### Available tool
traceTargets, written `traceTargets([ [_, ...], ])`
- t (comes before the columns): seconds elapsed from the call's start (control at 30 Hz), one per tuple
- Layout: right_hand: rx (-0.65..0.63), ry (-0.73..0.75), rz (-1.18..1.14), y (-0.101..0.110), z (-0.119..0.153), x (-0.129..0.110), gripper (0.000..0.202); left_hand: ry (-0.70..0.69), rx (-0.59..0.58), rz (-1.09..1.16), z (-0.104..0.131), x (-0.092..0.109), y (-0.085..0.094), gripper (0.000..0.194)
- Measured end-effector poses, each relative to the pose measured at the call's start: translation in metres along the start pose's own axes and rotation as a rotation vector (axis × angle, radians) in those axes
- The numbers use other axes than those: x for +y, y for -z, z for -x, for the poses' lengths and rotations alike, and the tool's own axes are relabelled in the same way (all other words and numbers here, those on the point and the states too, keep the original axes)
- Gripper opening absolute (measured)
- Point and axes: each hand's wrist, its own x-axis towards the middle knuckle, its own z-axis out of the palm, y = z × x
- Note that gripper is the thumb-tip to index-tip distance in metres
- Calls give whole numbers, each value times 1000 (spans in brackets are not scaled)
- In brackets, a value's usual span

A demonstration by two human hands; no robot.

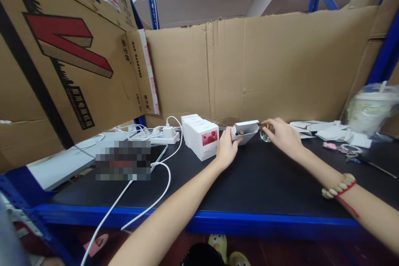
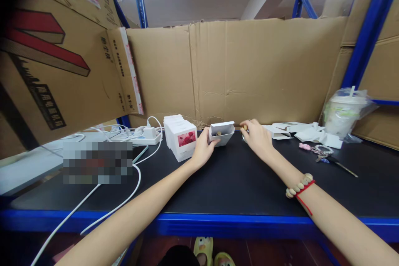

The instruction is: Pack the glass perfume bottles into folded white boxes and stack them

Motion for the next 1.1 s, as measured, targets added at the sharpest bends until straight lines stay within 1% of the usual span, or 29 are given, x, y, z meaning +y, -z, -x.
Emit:
traceTargets([
  [0.07, 206, -43, -98, 12, -3, -12, 23, -2, 3, -10, 1, 1, 0, 19],
  [0.1, 279, -26, -164, 17, -4, -17, 25, 0, 5, -20, 2, 1, 1, 19],
  [0.17, 348, 64, -276, 23, -4, -25, 27, 5, 6, -44, 3, 2, 1, 20],
  [0.23, 333, 192, -350, 25, -3, -29, 27, 15, 5, -60, 4, 4, 2, 22],
  [0.3, 283, 306, -403, 22, 0, -31, 28, 29, 7, -79, 4, 5, 2, 26],
  [0.37, 234, 357, -432, 18, 3, -32, 28, 38, 0, -105, 5, 7, 2, 31],
  [0.47, 191, 337, -429, 13, 5, -33, 26, 36, -21, -134, 6, 9, 3, 35],
  [0.63, 239, 283, -389, 11, 5, -31, 23, 0, -58, -136, 8, 13, 4, 41],
  [0.7, 237, 306, -380, 11, 5, -31, 24, -10, -66, -132, 8, 14, 4, 43],
  [0.8, 193, 359, -370, 10, 5, -30, 27, -11, -78, -134, 8, 13, 3, 45],
  [0.93, 147, 365, -299, 8, 5, -30, 30, -21, -80, -129, 7, 12, 3, 46],
  [1.1, 114, 373, -241, 5, 6, -32, 30, 6, -81, -129, 4, 12, 5, 45],
])
